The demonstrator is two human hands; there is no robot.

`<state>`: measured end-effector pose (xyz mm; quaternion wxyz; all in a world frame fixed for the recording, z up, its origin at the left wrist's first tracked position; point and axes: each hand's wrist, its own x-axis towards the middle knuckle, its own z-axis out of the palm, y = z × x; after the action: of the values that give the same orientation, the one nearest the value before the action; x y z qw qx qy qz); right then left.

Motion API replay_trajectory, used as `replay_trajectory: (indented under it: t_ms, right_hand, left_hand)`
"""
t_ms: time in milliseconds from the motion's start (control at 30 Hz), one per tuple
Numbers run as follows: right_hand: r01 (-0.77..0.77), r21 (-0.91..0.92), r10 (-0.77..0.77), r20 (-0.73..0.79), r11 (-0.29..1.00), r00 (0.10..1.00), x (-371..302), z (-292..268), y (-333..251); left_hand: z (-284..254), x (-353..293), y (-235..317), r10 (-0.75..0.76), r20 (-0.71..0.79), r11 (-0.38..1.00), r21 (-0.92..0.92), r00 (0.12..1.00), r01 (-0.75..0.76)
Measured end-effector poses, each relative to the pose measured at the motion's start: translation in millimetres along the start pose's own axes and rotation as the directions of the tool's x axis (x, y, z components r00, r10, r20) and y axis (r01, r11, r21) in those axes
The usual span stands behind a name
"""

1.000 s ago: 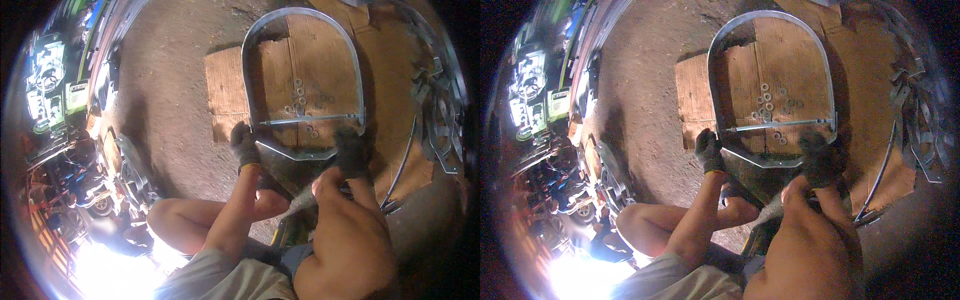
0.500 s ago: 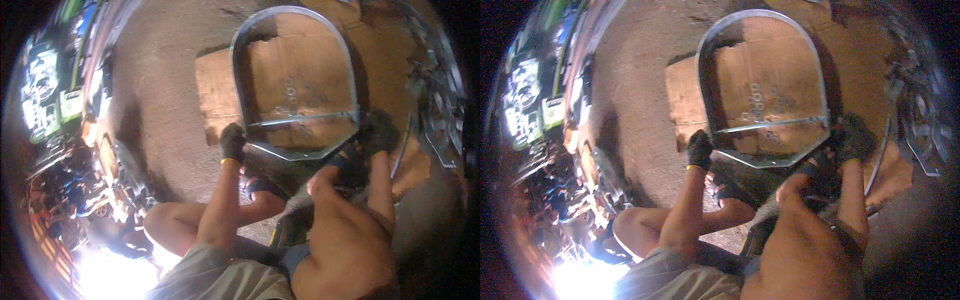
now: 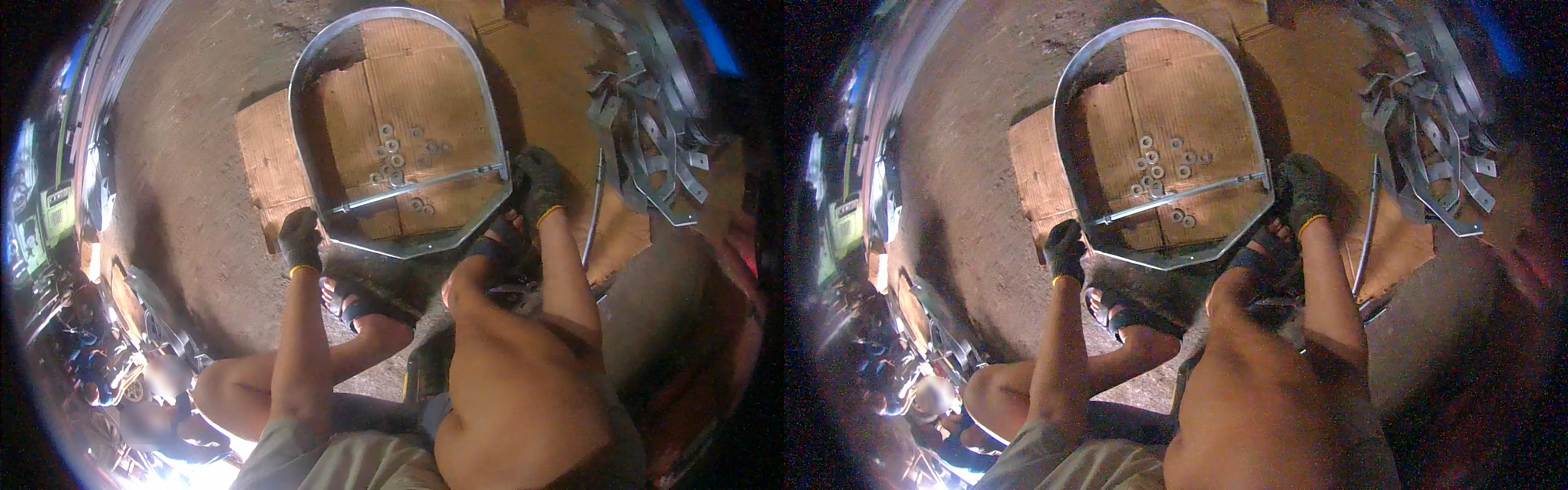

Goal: The person sits on the floor and assembles a metal frame by inserting bolts and tightening them with a wrench. They handle washers and nuts, placing them on the frame and securing the joints. The person occasionally adjusts the frame's position on a piece of cardboard.

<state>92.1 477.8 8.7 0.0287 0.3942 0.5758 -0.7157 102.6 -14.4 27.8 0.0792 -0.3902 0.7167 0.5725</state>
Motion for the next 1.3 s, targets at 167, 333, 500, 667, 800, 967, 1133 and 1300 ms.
replay_trajectory:
  t_ms: [167, 333, 500, 667, 800, 967, 1133, 1300]
  right_hand:
    - [0.165, -0.4, -0.194, -0.032, 0.902, 0.981, 28.3, -10.3, 23.8]
    - [0.058, -0.411, -0.061, 0.005, 0.91, 0.998, -9.9, 21.3, -13.2]
    - [0.171, -0.98, -0.084, 0.163, 0.105, 0.983, 1.2, 15.7, -21.4]
    - [0.324, -0.946, -0.253, 0.308, 0.023, 0.917, 20.8, -11.3, 15.4]
    - [-0.01, -0.68, 0.053, 0.042, 0.733, 0.998, 0.1, 10.2, -6.0]
    - [-0.001, -0.39, 0.023, 0.051, 0.921, 0.998, -9.8, 12.2, -11.8]
    - [-0.393, -0.107, 0.389, -0.05, 0.913, 0.92, -20.4, 26.6, -27.5]
    - [-0.174, -0.606, 0.173, -0.061, 0.776, 0.983, -29.8, 27.1, -27.3]
  left_hand:
    - [10.7, -1.6, -3.5, 0.18, -0.075, 0.941, 0.302, 0.981, -0.149]
    - [8.9, -14.1, -0.2, 0.254, -0.122, 0.922, 0.329, 0.959, -0.202]
    - [18.3, -16.3, 10.7, 0.229, -0.071, 0.851, 0.498, 0.971, -0.164]
    - [20.3, -34.3, 28.8, 0.217, -0.042, 0.773, 0.617, 0.975, -0.145]
    - [19.3, -41.7, 36.4, 0.211, -0.029, 0.804, 0.573, 0.977, -0.156]
    - [17.4, -35.4, 26.4, 0.372, 0.055, 0.634, 0.715, 0.927, -0.296]
    - [23.7, -37.5, 51.9, 0.19, 0.052, 0.505, 0.851, 0.98, -0.143]
    - [23.1, -39.3, 57.8, 0.171, 0.166, 0.441, 0.869, 0.971, -0.226]
